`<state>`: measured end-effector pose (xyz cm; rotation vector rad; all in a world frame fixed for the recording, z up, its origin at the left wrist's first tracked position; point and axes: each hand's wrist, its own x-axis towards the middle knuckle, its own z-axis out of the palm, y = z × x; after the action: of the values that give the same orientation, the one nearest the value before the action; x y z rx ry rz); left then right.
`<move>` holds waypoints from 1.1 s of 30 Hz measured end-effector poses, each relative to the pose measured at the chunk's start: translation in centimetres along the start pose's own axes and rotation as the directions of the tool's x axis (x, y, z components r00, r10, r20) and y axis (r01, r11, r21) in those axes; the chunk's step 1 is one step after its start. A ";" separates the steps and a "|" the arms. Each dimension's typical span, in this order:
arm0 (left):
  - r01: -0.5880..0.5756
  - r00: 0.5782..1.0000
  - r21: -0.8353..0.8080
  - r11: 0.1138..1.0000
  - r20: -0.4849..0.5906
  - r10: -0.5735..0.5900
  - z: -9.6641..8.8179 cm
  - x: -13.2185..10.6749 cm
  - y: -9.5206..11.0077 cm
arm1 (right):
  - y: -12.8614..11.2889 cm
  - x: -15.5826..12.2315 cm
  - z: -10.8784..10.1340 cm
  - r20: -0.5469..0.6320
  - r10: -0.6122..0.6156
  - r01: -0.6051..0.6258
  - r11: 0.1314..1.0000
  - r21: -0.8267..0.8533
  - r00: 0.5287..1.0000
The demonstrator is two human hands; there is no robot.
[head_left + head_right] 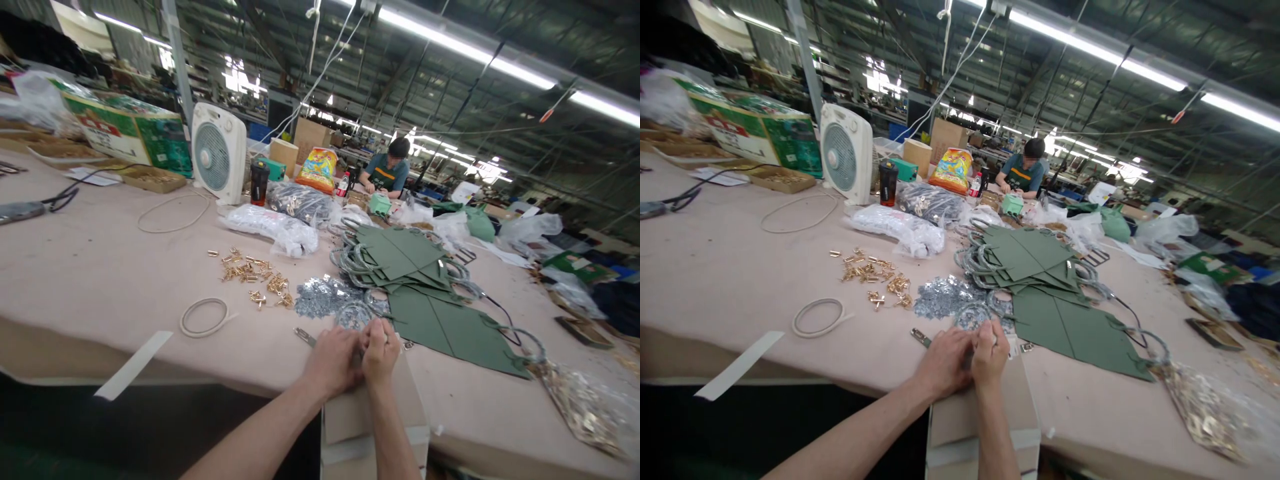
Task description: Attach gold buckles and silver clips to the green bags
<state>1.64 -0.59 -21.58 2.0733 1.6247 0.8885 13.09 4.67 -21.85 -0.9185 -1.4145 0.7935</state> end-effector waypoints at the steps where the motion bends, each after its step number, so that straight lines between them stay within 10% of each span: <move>1: 0.001 1.000 -0.004 1.000 0.004 -0.001 0.0 0.0 0.0 | -0.3 0.2 -0.2 -0.016 0.052 -0.051 0.996 0.076 0.999; 7: 0.023 1.000 0.029 0.999 0.001 -0.023 0.6 0.3 -0.2 | -1.5 2.4 -1.3 -0.136 0.175 -0.117 0.928 0.354 0.975; 16: 0.048 0.999 0.058 0.997 -0.004 -0.048 0.9 0.6 -0.1 | -0.1 3.8 0.4 0.104 0.168 -0.181 0.974 0.138 0.980; 26: 0.030 0.999 0.099 0.995 0.009 -0.031 0.6 0.4 0.1 | 0.2 1.8 -0.4 0.249 0.007 0.017 0.996 -0.091 0.969; 33: 0.029 0.999 0.067 0.997 -0.017 -0.028 0.3 0.3 0.3 | -2.0 1.4 -1.0 0.142 -0.048 0.007 0.963 0.271 0.989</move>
<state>2.15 -0.34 -21.55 2.0874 1.7106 0.8539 13.93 4.98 -19.35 -0.6391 -1.4006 1.0221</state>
